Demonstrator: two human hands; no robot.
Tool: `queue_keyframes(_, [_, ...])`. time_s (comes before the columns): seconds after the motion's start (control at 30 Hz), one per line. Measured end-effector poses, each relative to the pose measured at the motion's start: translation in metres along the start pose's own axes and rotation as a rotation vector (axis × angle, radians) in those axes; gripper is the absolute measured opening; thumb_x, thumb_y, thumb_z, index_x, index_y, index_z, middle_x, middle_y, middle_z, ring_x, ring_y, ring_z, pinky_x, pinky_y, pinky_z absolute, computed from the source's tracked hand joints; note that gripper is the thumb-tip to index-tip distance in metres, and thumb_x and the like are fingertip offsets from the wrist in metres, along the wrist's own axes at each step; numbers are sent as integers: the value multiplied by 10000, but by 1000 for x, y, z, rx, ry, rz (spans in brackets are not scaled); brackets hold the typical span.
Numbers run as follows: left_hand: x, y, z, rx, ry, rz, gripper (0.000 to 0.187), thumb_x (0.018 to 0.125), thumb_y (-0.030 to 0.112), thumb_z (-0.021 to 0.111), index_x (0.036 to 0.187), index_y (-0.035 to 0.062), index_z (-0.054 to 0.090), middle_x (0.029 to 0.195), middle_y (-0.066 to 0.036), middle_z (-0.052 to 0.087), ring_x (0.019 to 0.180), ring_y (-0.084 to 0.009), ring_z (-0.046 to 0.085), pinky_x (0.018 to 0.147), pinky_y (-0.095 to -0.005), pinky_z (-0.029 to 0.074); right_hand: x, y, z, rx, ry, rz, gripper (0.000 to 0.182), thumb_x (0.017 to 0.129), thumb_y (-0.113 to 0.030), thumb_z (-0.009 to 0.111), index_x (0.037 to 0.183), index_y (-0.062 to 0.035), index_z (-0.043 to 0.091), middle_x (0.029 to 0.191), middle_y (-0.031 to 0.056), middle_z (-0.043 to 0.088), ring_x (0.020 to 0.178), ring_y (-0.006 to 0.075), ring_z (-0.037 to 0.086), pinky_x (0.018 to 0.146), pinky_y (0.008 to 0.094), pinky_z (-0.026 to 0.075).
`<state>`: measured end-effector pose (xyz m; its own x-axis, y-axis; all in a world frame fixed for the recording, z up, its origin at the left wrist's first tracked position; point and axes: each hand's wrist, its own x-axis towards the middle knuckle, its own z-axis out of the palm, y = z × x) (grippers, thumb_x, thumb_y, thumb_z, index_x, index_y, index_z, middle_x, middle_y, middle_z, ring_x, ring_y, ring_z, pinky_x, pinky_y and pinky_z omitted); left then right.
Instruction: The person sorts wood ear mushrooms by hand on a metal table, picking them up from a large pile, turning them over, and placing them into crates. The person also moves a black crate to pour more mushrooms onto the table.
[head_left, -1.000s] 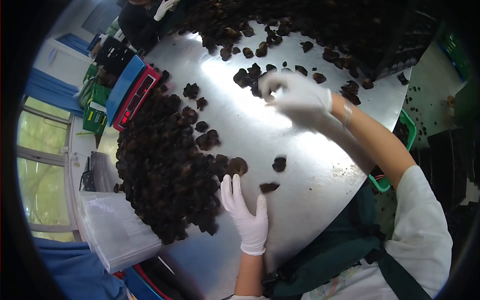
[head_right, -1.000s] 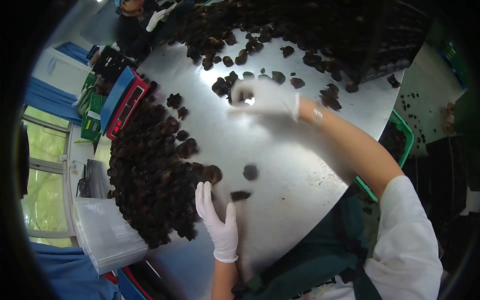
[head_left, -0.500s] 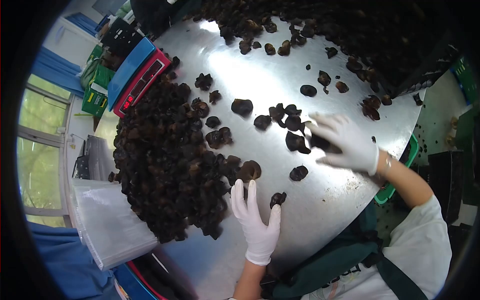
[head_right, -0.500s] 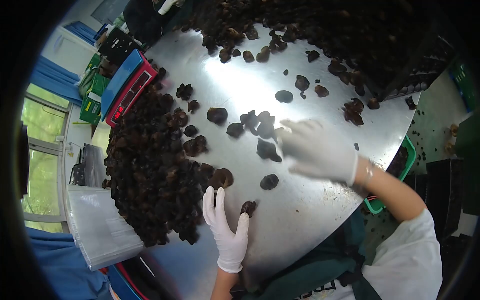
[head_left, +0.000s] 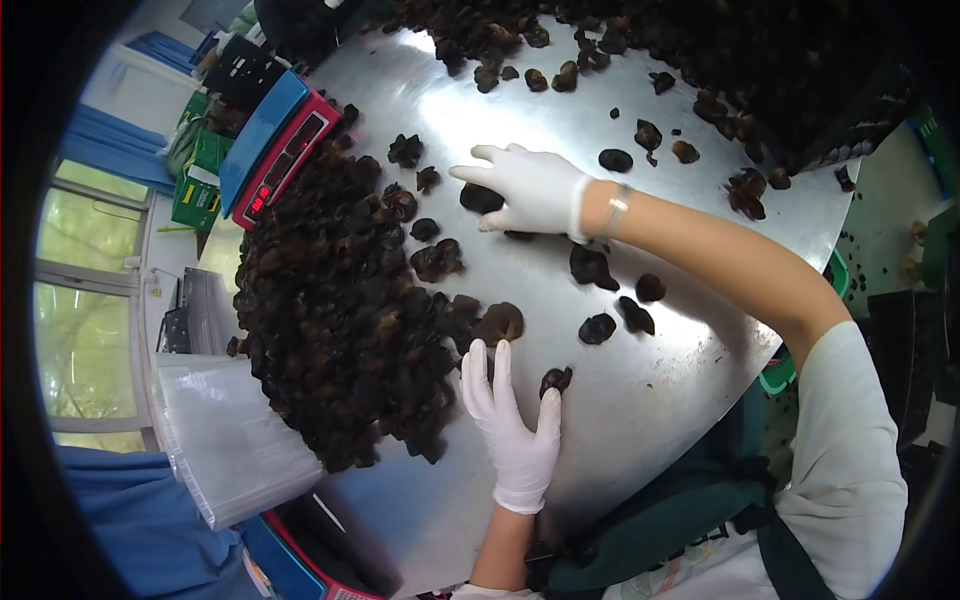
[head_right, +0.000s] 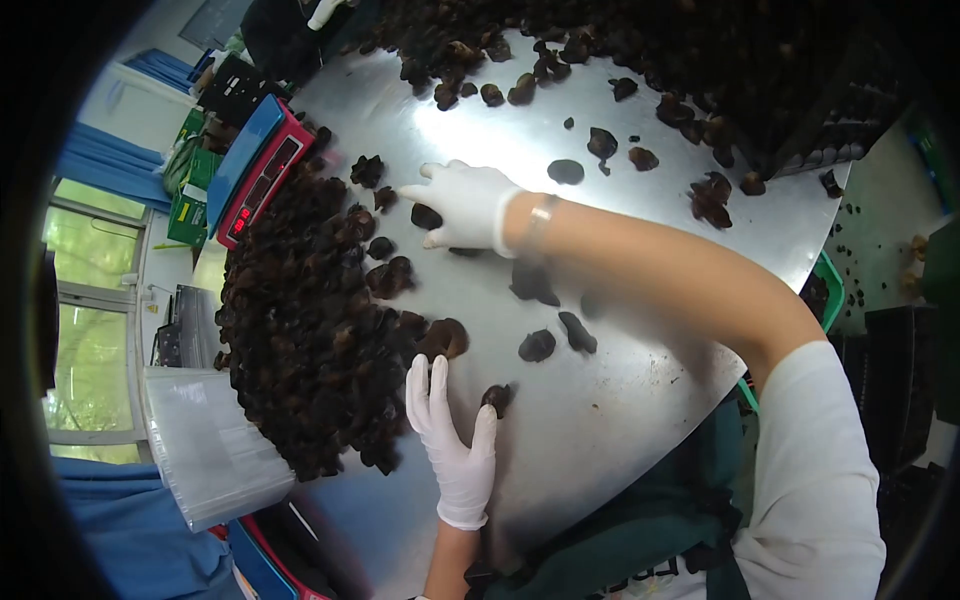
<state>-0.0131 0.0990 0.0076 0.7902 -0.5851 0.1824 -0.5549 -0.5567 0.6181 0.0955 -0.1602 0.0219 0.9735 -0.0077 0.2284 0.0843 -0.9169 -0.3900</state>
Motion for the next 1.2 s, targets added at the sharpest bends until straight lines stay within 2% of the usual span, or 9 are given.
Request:
queue_keyframes(0.07, [0, -1, -2, 6, 5, -3, 746, 820, 43, 654, 1507, 23, 362, 1573, -197, 299, 1470, -368, 233, 1200, -480, 186, 19, -5, 2, -105, -263, 25, 575, 868, -368, 692, 1372, -125, 562, 1356, 187, 580, 1190, 334, 589, 969, 413, 511])
queue_keyframes(0.2, [-2, -1, -3, -94, 40, -20, 803, 828, 40, 650, 1539, -1, 280, 1589, -204, 274, 1477, -358, 229, 1209, -467, 174, -8, -23, -16, 487, -301, -218, 542, 890, -383, 684, 1365, -141, 588, 1107, 168, 685, 950, 238, 656, 881, 362, 527])
queue_keyframes(0.33, [-6, -2, -2, -165, 95, -82, 865, 855, 75, 663, 1569, -5, 183, 1624, -210, 188, 1506, -350, 176, 1223, -463, 140, -47, -19, -49, 703, -189, 77, 576, 911, -475, 624, 1379, -141, 588, 1219, 127, 680, 969, 235, 662, 895, 358, 532])
queue_keyframes(0.4, [-5, -1, -4, -141, 66, -82, 889, 858, 112, 684, 1573, -3, 169, 1616, -245, 154, 1493, -387, 172, 1210, -486, 143, -68, 8, -55, 590, -8, 135, 405, 944, -387, 603, 1188, -76, 689, 1047, 108, 712, 846, 162, 633, 780, 307, 531])
queue_keyframes(0.53, [-5, -3, -3, -93, 48, -66, 923, 840, 143, 710, 1571, -7, 168, 1592, -296, 137, 1453, -446, 196, 1187, -527, 160, -125, 5, -68, 632, -222, 192, 304, 886, -256, 731, 1097, -42, 687, 842, 56, 663, 770, 131, 611, 737, 289, 511])
queue_keyframes(0.67, [-5, 1, -1, -74, 60, -72, 866, 863, 106, 671, 1576, 16, 187, 1621, -239, 156, 1499, -383, 168, 1213, -486, 135, -172, -15, -52, 63, -98, -205, 263, 729, -181, 737, 978, -122, 677, 942, 75, 627, 911, 284, 598, 794, 410, 489])
queue_keyframes(0.93, [-5, 0, 3, -69, 74, -70, 854, 854, 84, 662, 1572, 22, 205, 1619, -222, 178, 1496, -371, 179, 1213, -484, 143, -174, -2, -66, 373, 89, 239, 151, 849, -88, 527, 922, -17, 640, 826, 170, 638, 799, 341, 622, 767, 422, 509])
queue_keyframes(1.13, [-5, 1, 1, -92, 73, -81, 853, 856, 85, 664, 1574, 32, 207, 1620, -212, 181, 1497, -363, 182, 1216, -478, 142, -147, -31, -53, 422, 135, 234, 178, 878, -143, 562, 1000, -47, 649, 889, 191, 672, 832, 338, 661, 771, 419, 514])
queue_keyframes(1.2, [-5, 1, 1, -91, 73, -75, 854, 856, 86, 665, 1575, 36, 206, 1620, -211, 182, 1498, -362, 180, 1216, -477, 142, -140, -37, -43, 294, 8, 199, 260, 854, -228, 711, 1042, -54, 669, 833, 139, 697, 765, 302, 680, 739, 372, 528])
